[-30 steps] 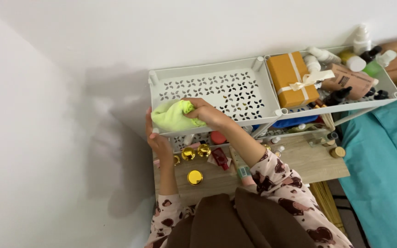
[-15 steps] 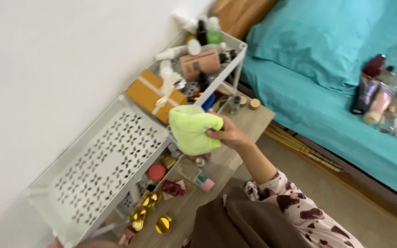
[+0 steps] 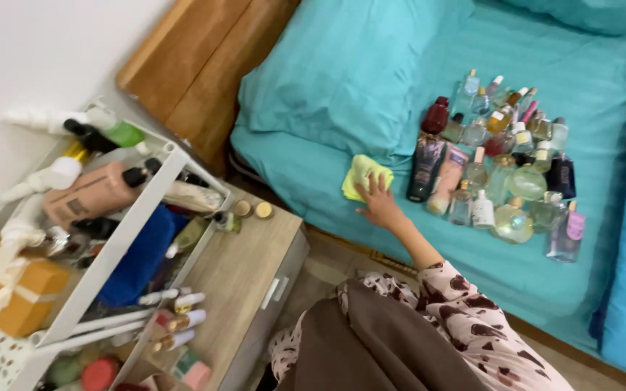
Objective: The person organizes various cosmetic bottles and tubes from a bed onto a white plastic shelf. They use a yellow cloth to wipe the shelf surface before placing the items. The person handles multiple bottles and tubes, arranging them on the shelf.
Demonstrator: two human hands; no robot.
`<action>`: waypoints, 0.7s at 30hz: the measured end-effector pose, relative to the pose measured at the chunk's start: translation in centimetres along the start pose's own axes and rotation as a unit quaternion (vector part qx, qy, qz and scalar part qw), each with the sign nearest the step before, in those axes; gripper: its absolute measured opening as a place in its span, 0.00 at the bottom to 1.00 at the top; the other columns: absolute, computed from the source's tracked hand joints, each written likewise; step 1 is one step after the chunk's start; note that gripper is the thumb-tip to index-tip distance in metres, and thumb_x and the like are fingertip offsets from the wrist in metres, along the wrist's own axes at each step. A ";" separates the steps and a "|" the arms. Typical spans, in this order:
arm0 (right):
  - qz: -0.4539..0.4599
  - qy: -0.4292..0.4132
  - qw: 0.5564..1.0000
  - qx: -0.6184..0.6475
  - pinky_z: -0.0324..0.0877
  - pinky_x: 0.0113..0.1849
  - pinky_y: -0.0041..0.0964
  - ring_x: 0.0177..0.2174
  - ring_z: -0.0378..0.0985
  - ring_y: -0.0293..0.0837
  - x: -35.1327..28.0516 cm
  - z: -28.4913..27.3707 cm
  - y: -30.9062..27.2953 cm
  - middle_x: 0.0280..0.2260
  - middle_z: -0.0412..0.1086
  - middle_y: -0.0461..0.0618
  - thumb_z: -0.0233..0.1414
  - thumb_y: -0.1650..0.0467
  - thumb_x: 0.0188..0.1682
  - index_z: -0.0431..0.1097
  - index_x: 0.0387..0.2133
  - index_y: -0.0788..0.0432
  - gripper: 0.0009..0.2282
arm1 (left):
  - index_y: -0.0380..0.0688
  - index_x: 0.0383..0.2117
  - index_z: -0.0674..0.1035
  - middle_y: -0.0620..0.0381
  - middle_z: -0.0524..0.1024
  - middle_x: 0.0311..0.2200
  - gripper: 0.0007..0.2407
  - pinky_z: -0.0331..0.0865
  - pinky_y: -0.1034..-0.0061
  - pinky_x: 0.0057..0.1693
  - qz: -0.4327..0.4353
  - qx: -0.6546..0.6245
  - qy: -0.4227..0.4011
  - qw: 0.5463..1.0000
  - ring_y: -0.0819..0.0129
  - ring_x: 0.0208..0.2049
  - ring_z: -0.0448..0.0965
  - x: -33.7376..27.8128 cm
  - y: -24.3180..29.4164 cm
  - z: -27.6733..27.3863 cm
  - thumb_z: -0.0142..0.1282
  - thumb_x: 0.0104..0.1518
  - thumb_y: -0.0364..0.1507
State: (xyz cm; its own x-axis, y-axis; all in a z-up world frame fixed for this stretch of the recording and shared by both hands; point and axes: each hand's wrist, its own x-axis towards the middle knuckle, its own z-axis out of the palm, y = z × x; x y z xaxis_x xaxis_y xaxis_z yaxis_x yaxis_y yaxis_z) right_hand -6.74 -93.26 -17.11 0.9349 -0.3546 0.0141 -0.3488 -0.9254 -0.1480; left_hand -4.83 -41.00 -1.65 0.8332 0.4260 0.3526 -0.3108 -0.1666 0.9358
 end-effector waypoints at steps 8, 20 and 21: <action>0.037 0.187 0.924 0.331 0.67 0.57 0.51 0.60 0.69 0.60 -4.4 -4.4 8.4 0.60 0.66 0.58 0.54 0.67 0.55 0.69 0.53 0.54 0.14 | 0.43 0.51 0.78 0.56 0.80 0.47 0.11 0.74 0.75 0.53 -0.107 0.023 -0.294 0.950 0.69 0.46 0.81 -12.6 -4.4 25.0 0.50 0.67 0.31; 0.193 0.260 0.913 0.246 0.66 0.52 0.52 0.49 0.72 0.60 -11.4 -4.1 19.0 0.46 0.74 0.58 0.57 0.68 0.51 0.71 0.51 0.62 0.16 | 0.31 0.58 0.68 0.34 0.72 0.49 0.31 0.68 0.54 0.55 0.184 0.105 -0.524 0.825 0.38 0.49 0.73 -33.6 -12.0 52.8 0.66 0.52 0.40; 0.190 0.259 0.914 0.247 0.66 0.52 0.52 0.49 0.72 0.60 -11.2 -4.2 19.0 0.46 0.74 0.58 0.57 0.68 0.51 0.71 0.51 0.62 0.16 | 0.31 0.58 0.68 0.34 0.72 0.49 0.31 0.68 0.54 0.55 0.182 0.107 -0.521 0.827 0.38 0.49 0.73 -33.6 -12.3 53.2 0.66 0.52 0.40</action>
State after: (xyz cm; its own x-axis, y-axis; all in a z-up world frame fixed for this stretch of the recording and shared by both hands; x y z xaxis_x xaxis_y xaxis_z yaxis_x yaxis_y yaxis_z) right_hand -24.15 -107.40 -15.92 0.5520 -0.7717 0.3159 -0.4507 -0.5948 -0.6656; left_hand -4.61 -100.60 -25.34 0.6780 -0.6666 0.3097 -0.6332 -0.3157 0.7067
